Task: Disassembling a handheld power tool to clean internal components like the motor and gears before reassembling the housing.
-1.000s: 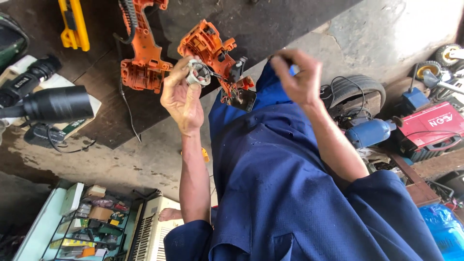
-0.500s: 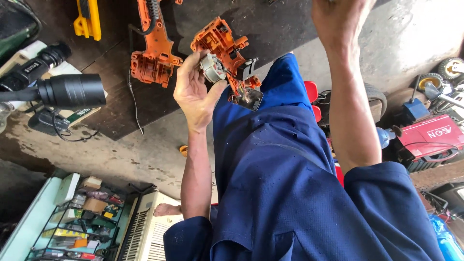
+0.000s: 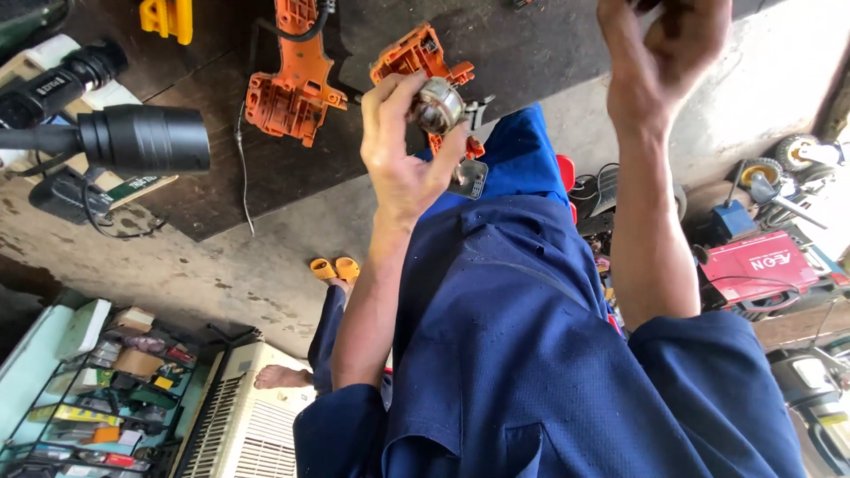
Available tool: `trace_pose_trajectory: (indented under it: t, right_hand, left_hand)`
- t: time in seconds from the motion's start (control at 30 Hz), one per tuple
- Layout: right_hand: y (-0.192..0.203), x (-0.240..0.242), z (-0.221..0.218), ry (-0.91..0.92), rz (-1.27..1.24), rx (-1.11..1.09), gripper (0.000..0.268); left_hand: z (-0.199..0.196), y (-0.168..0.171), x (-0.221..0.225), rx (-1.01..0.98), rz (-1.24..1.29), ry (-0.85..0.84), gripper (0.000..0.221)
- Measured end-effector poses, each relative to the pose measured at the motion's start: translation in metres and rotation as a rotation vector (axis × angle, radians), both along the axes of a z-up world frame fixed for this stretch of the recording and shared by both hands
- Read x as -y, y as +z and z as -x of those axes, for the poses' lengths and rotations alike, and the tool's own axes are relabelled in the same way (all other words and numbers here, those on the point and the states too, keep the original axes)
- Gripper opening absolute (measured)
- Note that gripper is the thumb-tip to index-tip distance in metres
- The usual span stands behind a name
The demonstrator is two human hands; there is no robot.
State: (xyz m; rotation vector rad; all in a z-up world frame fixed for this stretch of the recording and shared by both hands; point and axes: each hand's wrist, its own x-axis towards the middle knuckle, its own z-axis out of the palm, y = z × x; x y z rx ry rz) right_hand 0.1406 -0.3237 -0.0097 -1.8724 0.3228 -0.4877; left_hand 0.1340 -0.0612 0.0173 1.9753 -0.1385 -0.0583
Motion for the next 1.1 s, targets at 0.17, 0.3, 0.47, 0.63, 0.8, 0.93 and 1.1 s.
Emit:
trace_pose_trajectory:
  t: [0.17, 0.3, 0.47, 0.63, 0.8, 0.93, 1.1]
  right_hand:
    - [0.006, -0.010, -0.004, 0.204, -0.373, 0.048, 0.020]
    - [0.000, -0.004, -0.014, 0.140, -0.739, -0.029, 0.029]
    - [-0.004, 0.008, -0.017, -0.170, -1.016, -0.268, 0.032]
    - [-0.018, 0.025, 0.013, -0.172, -1.054, -0.321, 0.023]
    - [-0.025, 0.041, 0.046, -0.020, -0.820, -0.100, 0.043]
    - [-0.025, 0.046, 0.059, -0.006, -0.838, -0.043, 0.039]
    - [-0.016, 0.031, 0.058, -0.062, -0.896, 0.016, 0.040]
  left_hand:
    - [0.001, -0.019, 0.004, 0.064, -0.074, -0.020, 0.051]
    - [-0.012, -0.010, -0.002, 0.071, -0.036, -0.018, 0.051]
    - [-0.015, 0.000, -0.006, 0.027, -0.005, -0.028, 0.049]
    - [-0.015, 0.007, -0.001, 0.009, -0.087, -0.011, 0.051]
    - [-0.013, 0.000, 0.005, 0.153, -0.402, -0.016, 0.050]
    - [-0.011, 0.012, 0.018, 0.184, -0.460, -0.017, 0.051]
    - [-0.011, 0.062, 0.079, 0.225, -0.323, -0.122, 0.041]
